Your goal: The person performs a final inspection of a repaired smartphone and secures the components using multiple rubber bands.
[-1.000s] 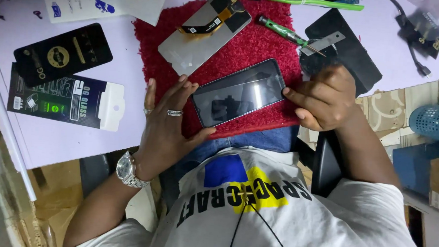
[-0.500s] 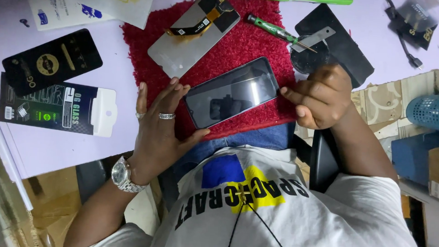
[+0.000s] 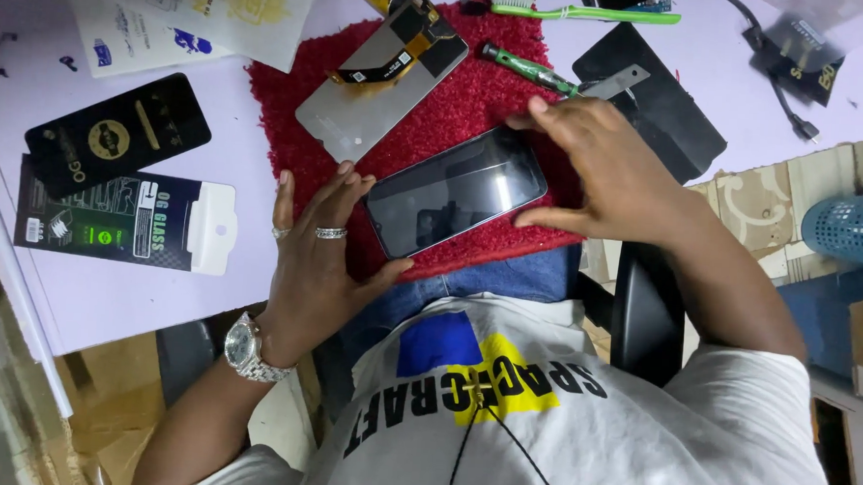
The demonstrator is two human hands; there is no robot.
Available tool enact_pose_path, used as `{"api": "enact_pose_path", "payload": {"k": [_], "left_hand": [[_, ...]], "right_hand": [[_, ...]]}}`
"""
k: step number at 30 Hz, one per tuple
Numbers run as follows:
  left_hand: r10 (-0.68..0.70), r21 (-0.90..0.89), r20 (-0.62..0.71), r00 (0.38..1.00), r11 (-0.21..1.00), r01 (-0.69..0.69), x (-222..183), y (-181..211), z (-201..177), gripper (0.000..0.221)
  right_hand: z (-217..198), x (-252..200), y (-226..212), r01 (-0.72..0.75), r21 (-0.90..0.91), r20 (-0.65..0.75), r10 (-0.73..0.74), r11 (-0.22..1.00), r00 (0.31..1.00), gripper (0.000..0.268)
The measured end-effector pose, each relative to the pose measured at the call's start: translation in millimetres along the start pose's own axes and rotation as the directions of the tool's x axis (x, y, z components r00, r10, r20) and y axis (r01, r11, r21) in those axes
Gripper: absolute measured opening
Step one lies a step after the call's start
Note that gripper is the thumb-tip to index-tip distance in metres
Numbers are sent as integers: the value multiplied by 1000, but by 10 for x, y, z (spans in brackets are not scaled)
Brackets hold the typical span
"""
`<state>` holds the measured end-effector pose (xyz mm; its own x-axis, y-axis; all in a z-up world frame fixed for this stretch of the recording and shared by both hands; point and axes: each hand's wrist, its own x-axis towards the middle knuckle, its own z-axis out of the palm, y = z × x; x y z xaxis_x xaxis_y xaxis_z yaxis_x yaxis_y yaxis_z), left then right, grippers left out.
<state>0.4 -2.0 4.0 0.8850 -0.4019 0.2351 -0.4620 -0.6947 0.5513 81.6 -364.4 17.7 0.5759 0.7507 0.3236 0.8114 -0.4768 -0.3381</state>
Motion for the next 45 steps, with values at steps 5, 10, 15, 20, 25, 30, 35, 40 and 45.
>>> {"api": "enact_pose_path", "payload": {"k": [5, 10, 15, 20, 25, 30, 35, 40, 45], "left_hand": [[9, 6, -17, 1000, 1000, -9, -12, -15, 16, 91], [5, 10, -12, 1000, 1000, -5, -8, -11, 9, 91], [12, 27, -8, 1000, 1000, -12, 2, -11, 8, 89], [11, -5, -11, 1000, 1000, -12, 19, -7, -4, 88], [-7, -20, -5, 1000, 1000, 7, 20, -4, -12, 88], [9, 6, 14, 1000, 1000, -9, 22, -12, -11, 91], [-2, -18, 22, 1000, 1000, 3, 25, -10, -23, 90], [4, 1, 31, 1000, 1000, -4, 12, -24, -10, 92], [-2, -22, 19, 1000, 1000, 2, 24, -8, -19, 89]], "right_hand": [[-164, 81, -37, 10, -151, -8, -11, 989, 1000, 111], [-134, -35, -90, 86, -403, -145, -157, 911, 977, 77], [-2, -130, -161, 104, -415, -143, -178, 904, 974, 66], [-25, 15, -96, 103, -313, -166, -162, 944, 973, 46], [-56, 100, -24, 113, -225, -141, -147, 968, 979, 38], [-94, 163, -18, 61, -164, -133, -84, 985, 988, 41], [-91, 163, 39, 80, -234, -109, -108, 969, 988, 36], [-108, 182, 60, 96, -288, -83, -125, 953, 989, 35], [-129, 228, 98, 129, -330, -30, -147, 935, 989, 34]]}}
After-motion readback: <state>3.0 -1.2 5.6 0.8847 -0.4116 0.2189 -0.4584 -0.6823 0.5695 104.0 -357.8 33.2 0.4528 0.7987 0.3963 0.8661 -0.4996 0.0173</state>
